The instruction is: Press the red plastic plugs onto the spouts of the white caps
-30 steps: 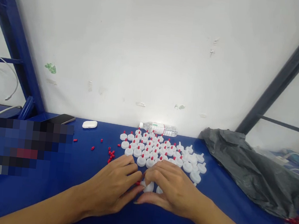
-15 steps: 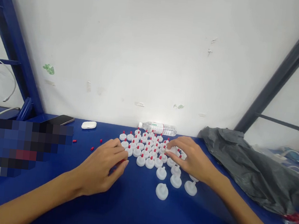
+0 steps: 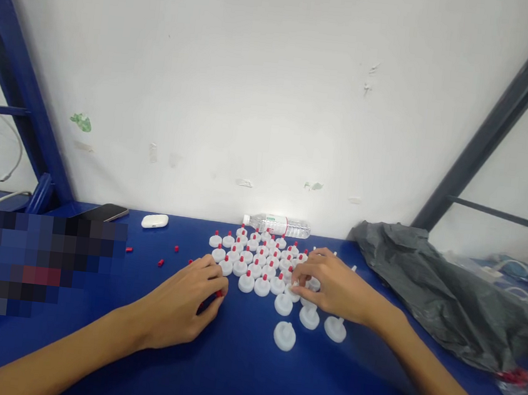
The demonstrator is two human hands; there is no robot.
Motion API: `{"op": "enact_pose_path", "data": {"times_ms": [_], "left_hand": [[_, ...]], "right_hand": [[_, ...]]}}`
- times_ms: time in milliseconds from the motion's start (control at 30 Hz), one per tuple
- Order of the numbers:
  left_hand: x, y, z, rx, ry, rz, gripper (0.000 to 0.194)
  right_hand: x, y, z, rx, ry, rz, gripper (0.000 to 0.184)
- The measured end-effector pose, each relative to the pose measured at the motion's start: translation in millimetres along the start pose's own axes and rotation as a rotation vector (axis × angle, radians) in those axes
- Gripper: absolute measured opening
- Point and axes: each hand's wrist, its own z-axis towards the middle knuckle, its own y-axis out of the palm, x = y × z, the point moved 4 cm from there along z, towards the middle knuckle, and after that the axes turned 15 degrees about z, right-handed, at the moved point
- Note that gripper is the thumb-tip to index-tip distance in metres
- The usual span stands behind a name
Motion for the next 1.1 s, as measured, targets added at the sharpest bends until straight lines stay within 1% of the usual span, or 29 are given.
{"op": "enact_pose_path", "data": {"times_ms": [100,200,267,333,400,467,500,600,667,733,800,867,1000,1100], "left_hand": [[0.4,1.3,0.4,0.003,0.000,0.004,0.016],[-0.4,1.1,1.0,0.013,0.007,0.011,0.015],[-1.4,1.2,1.3,0.012,0.008,0.017,0.014],[-1.9,1.4,1.1,0.012,0.010,0.020,0.014],[-1.9,1.3,0.6,0.016,0.012,0.023,0.014],[-2.1,1.2,0.1,0.014,0.007,0.031,0.014],[-2.3,1.2,0.1,0.010,0.002,0.036,0.014],[-3.0,1.6,0.7,-0.002,-0.005,0.047,0.014],[-3.3,1.9,1.3,-0.004,-0.004,0.051,0.013],[-3.7,2.2,1.6,-0.003,-0.006,0.055,0.014],[-4.3,2.0,1.6,0.004,-0.008,0.057,0.014],[-4.5,0.9,1.6,0.014,-0.006,0.061,0.014],[0.3,-5.4,1.5,0.068,0.004,0.064,0.011],[13.3,-10.2,0.9,0.147,0.048,0.069,0.007]], "right_hand": [[-0.6,-1.4,0.0,0.001,-0.001,-0.016,0.016],[1.0,-9.1,-0.9,0.114,-0.016,-0.076,0.021],[5.4,-13.2,-1.6,0.179,0.007,-0.136,0.023],[10.5,-13.5,-1.7,0.174,0.028,-0.180,0.020],[14.4,-12.3,-1.7,0.126,0.033,-0.181,0.015],[16.6,-13.9,-2.6,0.104,0.045,-0.151,0.013],[17.3,-16.2,-3.5,0.114,0.059,-0.126,0.014],[16.8,-25.0,-6.6,0.215,0.104,0.017,0.016],[13.7,-25.8,-7.0,0.266,0.101,0.152,0.016],[7.5,-20.2,-5.2,0.270,0.058,0.215,0.013],[-1.1,-11.0,-2.6,0.261,-0.013,0.179,0.011],[-10.1,-1.3,-0.8,0.259,-0.083,0.122,0.012],[-33.0,13.2,-1.0,0.276,-0.253,0.090,0.027],[-55.3,23.1,-2.2,0.265,-0.388,0.082,0.034]]}}
